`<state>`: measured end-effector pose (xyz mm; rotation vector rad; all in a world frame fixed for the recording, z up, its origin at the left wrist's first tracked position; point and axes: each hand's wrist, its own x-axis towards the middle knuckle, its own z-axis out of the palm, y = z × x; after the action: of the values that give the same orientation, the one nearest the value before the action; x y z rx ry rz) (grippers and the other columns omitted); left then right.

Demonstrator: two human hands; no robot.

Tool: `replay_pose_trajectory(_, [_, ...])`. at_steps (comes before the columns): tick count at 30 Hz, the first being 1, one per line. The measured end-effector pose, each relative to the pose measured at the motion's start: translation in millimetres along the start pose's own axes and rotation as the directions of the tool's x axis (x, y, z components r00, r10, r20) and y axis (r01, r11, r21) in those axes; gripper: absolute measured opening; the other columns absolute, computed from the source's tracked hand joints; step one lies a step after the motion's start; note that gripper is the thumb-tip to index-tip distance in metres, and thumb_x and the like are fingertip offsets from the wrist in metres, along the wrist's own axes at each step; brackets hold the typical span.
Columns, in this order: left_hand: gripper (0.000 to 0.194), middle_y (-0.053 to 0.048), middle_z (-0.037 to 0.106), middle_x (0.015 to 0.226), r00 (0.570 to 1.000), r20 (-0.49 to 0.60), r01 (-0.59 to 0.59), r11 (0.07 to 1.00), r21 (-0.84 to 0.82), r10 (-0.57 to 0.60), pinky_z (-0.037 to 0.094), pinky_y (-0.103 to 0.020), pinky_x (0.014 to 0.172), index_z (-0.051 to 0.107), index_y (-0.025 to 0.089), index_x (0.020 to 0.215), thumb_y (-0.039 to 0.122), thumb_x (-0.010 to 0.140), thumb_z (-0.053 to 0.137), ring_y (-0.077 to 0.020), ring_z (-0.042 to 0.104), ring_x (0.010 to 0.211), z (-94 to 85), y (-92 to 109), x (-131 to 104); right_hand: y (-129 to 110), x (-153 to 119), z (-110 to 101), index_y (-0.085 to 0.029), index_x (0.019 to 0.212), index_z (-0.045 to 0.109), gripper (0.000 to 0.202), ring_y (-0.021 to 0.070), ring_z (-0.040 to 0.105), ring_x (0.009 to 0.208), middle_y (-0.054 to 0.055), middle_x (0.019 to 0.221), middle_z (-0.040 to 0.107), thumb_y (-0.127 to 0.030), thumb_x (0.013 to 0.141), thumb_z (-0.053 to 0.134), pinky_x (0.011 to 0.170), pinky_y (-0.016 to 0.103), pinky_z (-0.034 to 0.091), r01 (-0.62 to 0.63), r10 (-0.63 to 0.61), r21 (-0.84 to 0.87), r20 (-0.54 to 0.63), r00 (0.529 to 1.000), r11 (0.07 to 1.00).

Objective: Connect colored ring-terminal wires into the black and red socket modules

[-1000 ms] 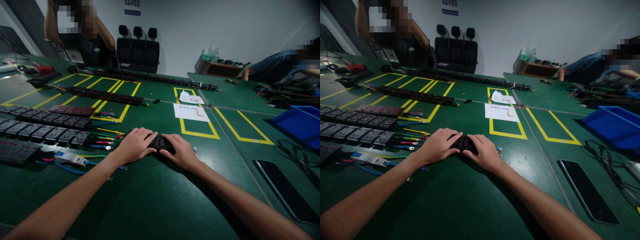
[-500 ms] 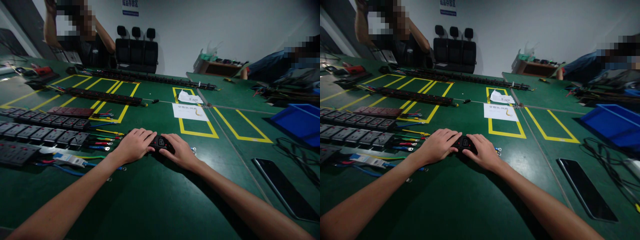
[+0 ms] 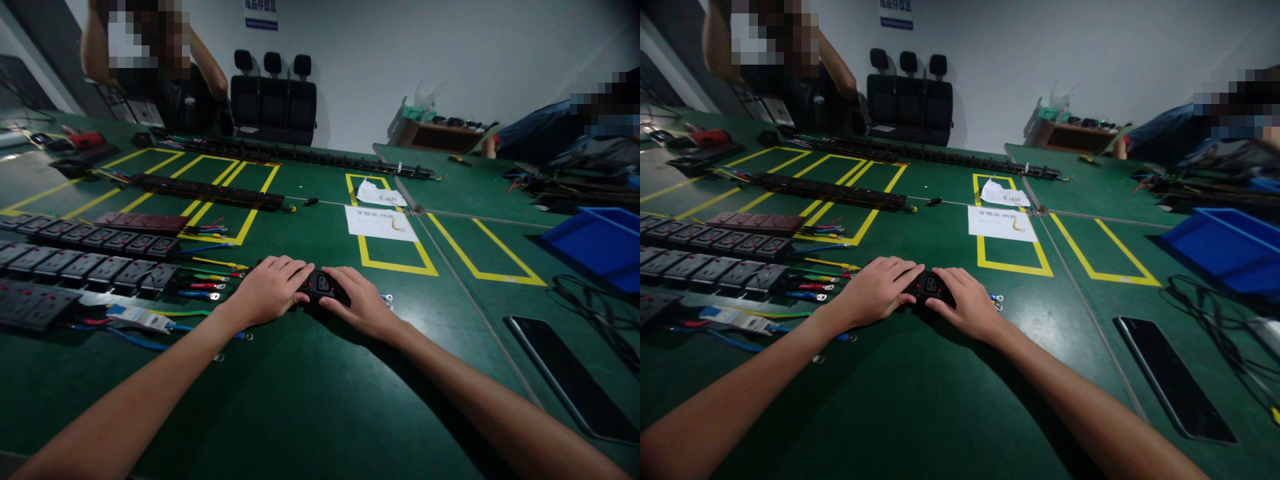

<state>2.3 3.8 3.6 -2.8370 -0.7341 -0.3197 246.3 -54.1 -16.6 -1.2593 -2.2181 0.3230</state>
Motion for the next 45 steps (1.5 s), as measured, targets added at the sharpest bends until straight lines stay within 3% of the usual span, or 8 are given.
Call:
replay_pose_trajectory(31, [0.061,-0.016,0.063,0.124,0.996,-0.009,0.091,0.994,-0.059,-0.091,0.045,-0.044,0.089,0.057,0.012,0.139,0.058,0.1,0.051,-0.0317,0.058,0.108,1.2,0.0,-0.5,1.2,-1.7,4.7,-0.02,0.134,0.059,0.051,0.0291,0.066,0.106,0.014,0.117,0.071,-0.049,0.092,0.066,0.088,0.046,0.056,-0.026,0.017,-0.119,-0.08,0.997,0.993])
replay_pose_trajectory(45, [0.061,-0.017,0.064,0.123,0.996,-0.046,0.066,0.991,-0.115,-0.072,0.044,-0.045,0.09,0.057,0.01,0.139,0.056,0.098,0.055,-0.0321,0.058,0.108,1.8,0.1,-1.5,5.0,-2.7,5.4,-0.02,0.141,0.054,0.055,0.0302,0.065,0.112,0.015,0.126,0.068,-0.049,0.095,0.063,0.094,0.047,0.055,0.043,-0.046,-0.067,-0.054,0.997,0.997])
